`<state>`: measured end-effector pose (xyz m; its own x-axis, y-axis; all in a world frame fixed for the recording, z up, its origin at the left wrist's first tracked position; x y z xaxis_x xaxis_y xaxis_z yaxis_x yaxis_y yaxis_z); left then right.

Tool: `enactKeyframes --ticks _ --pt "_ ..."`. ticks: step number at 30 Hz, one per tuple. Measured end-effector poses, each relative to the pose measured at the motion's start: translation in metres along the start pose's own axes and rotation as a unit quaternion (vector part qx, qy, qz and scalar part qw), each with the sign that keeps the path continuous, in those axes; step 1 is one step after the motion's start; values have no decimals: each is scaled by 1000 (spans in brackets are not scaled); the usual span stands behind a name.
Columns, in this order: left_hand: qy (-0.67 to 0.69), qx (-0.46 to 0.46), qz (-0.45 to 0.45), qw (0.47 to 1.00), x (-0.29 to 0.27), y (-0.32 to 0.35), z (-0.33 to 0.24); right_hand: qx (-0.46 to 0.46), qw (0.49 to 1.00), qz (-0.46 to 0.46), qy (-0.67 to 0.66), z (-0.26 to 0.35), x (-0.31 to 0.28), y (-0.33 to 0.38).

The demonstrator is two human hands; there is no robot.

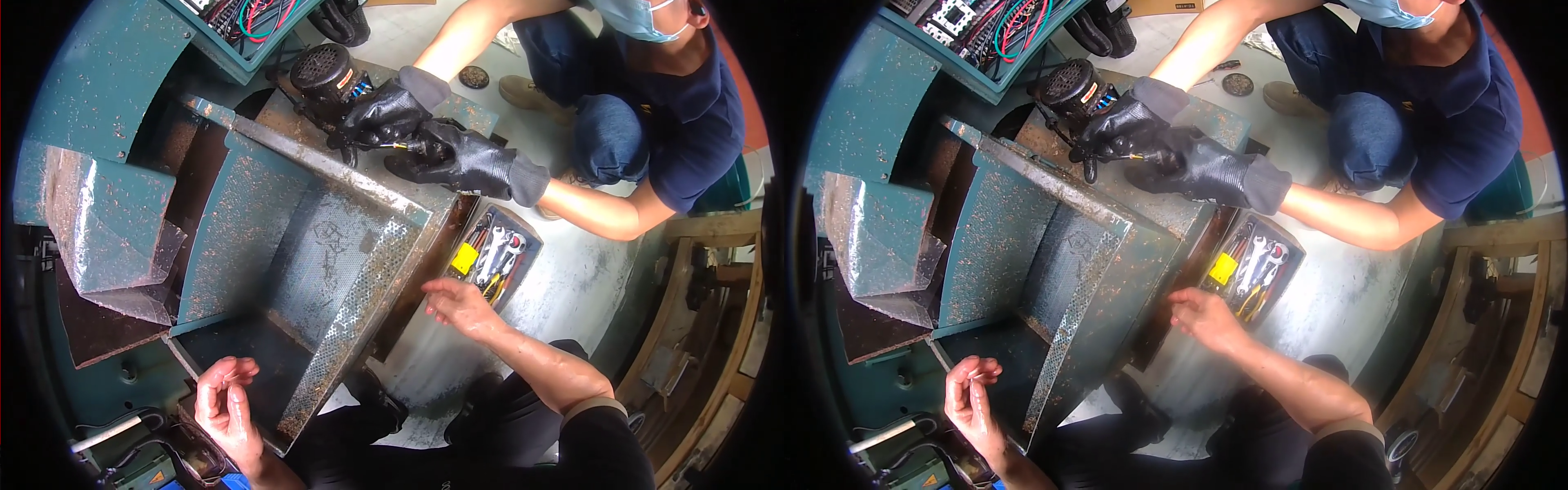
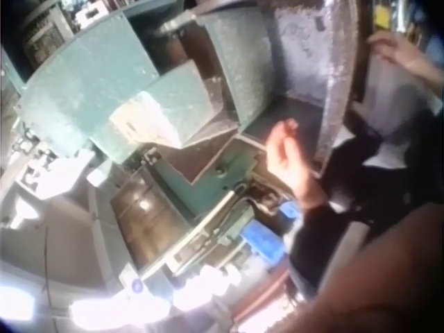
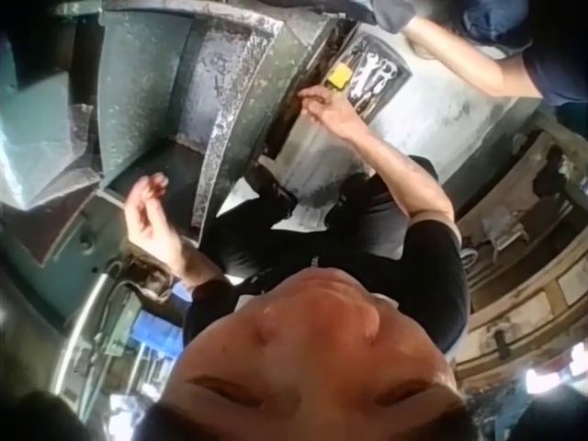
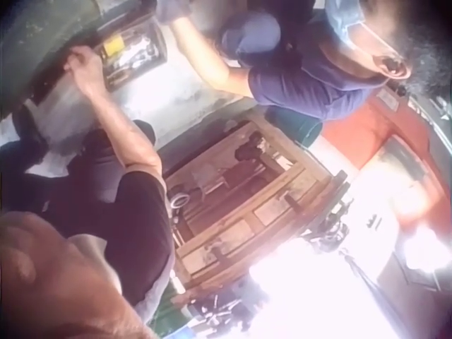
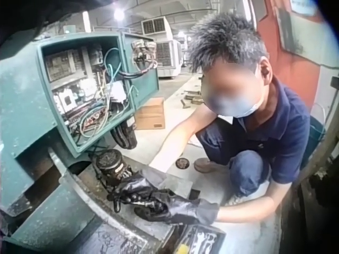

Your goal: The person uses a screwdriver to disconnect wires from a motor, removes a small black box, and then replaces the old motor with a new one.

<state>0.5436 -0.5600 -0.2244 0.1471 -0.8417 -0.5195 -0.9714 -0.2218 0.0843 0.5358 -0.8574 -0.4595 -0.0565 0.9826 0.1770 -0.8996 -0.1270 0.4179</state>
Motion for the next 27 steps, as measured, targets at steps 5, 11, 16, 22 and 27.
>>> enactKeyframes --ticks 5,11,16,22,27 --pt "19 -40 -33 998 -16 4 -2 -20 999 3 -26 -4 20 -13" --pt "7 -56 61 997 -4 0 -8 -17 997 -57 -47 -23 -10 1" --pt "6 2 86 996 -8 6 0 7 998 -48 -33 -19 5 2" --pt "5 -18 54 998 -8 3 -3 -20 998 -47 -40 -20 4 -3" --pt "37 -30 14 999 -12 -1 0 -3 998 -48 -50 -2 12 -7"
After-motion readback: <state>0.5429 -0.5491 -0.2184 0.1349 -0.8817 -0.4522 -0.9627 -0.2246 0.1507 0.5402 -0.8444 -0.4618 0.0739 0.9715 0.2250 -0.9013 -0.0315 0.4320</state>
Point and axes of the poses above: each hand's wrist, its own y-axis away from the middle knuckle, its own x-axis out of the palm, z = x × y, the point moved 5 cm from there along -y, towards the middle knuckle, and after that the axes turned 15 degrees about -x, right-handed, at the moved point
